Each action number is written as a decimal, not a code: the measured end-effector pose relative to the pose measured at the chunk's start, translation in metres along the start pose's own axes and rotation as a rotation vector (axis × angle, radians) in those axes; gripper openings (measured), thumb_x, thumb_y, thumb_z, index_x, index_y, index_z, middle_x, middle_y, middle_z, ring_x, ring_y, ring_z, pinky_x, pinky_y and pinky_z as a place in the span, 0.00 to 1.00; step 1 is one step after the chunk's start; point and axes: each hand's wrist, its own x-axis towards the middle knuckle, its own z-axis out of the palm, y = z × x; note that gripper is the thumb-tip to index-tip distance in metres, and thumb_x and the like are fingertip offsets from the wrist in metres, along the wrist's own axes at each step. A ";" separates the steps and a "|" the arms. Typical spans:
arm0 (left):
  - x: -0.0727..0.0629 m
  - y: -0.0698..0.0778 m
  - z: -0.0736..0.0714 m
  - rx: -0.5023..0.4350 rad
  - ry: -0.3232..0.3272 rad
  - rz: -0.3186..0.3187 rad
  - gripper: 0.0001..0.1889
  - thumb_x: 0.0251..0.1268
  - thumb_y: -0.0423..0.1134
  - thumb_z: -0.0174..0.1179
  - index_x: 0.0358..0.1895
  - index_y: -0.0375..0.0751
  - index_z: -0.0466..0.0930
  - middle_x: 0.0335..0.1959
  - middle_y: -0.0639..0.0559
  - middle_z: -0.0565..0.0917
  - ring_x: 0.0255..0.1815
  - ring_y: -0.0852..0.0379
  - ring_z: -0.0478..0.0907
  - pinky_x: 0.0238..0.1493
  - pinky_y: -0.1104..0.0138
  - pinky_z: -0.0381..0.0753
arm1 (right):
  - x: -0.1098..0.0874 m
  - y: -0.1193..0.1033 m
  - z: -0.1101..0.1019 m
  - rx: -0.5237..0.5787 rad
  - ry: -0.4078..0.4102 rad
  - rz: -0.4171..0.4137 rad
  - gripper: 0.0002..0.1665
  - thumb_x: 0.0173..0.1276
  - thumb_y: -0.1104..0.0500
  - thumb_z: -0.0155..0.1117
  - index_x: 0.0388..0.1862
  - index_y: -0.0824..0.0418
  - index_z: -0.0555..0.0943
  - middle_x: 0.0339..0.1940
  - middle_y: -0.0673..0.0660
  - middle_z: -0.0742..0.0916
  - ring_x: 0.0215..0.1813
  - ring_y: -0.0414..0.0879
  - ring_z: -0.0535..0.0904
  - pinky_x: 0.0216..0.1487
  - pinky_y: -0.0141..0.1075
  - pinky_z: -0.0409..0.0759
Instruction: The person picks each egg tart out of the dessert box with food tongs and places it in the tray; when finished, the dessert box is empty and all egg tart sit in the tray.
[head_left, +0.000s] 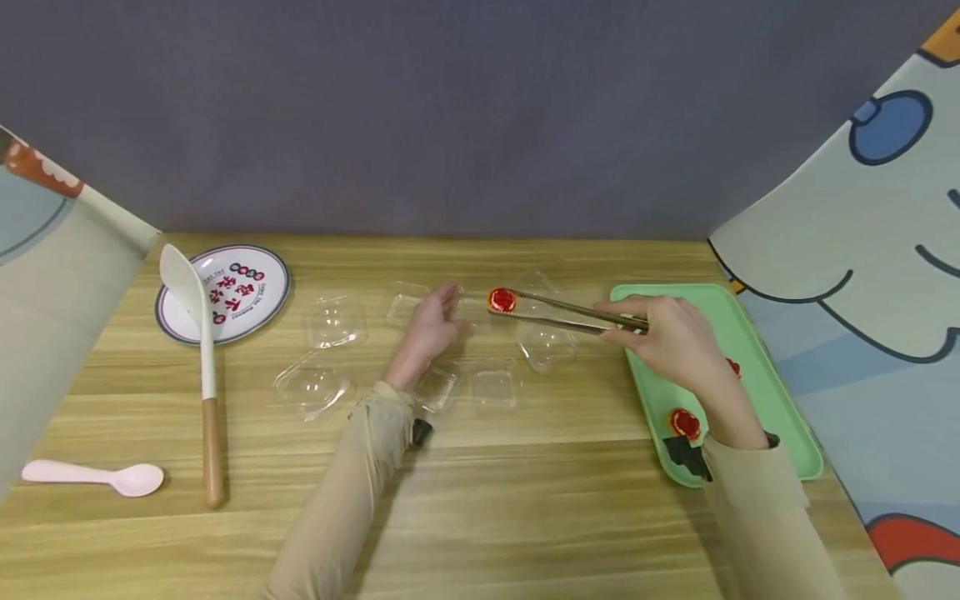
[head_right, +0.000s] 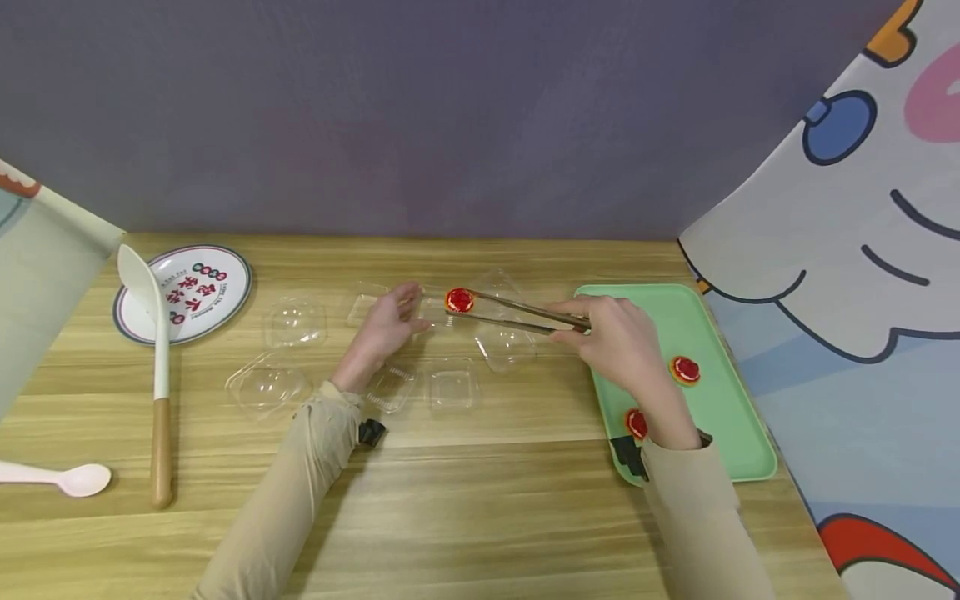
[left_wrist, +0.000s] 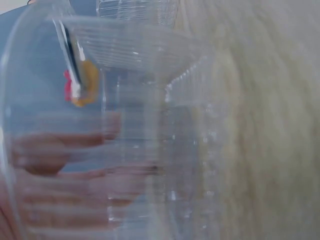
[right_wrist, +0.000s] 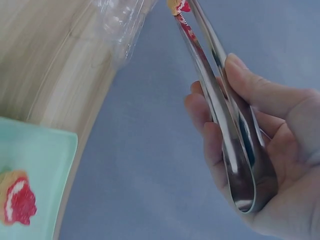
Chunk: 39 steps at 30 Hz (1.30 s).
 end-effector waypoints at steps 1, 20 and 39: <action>0.000 0.000 0.000 0.007 0.000 0.001 0.42 0.68 0.19 0.64 0.83 0.29 0.57 0.82 0.33 0.63 0.82 0.38 0.62 0.82 0.54 0.65 | -0.003 0.001 -0.001 0.001 0.013 -0.004 0.23 0.68 0.56 0.80 0.61 0.56 0.90 0.33 0.60 0.91 0.15 0.40 0.54 0.17 0.32 0.51; 0.000 -0.002 0.001 0.023 -0.010 -0.006 0.40 0.71 0.21 0.62 0.83 0.27 0.55 0.83 0.33 0.61 0.83 0.38 0.61 0.83 0.54 0.65 | -0.086 0.032 -0.011 -0.024 0.180 0.048 0.23 0.60 0.65 0.83 0.56 0.59 0.92 0.40 0.58 0.92 0.19 0.35 0.61 0.15 0.34 0.55; -0.001 -0.002 0.001 0.023 -0.020 -0.001 0.41 0.71 0.21 0.62 0.83 0.26 0.53 0.83 0.32 0.60 0.83 0.37 0.60 0.82 0.55 0.65 | -0.183 0.059 -0.022 -0.122 0.159 0.396 0.22 0.68 0.56 0.81 0.58 0.62 0.90 0.35 0.63 0.89 0.23 0.37 0.63 0.19 0.34 0.57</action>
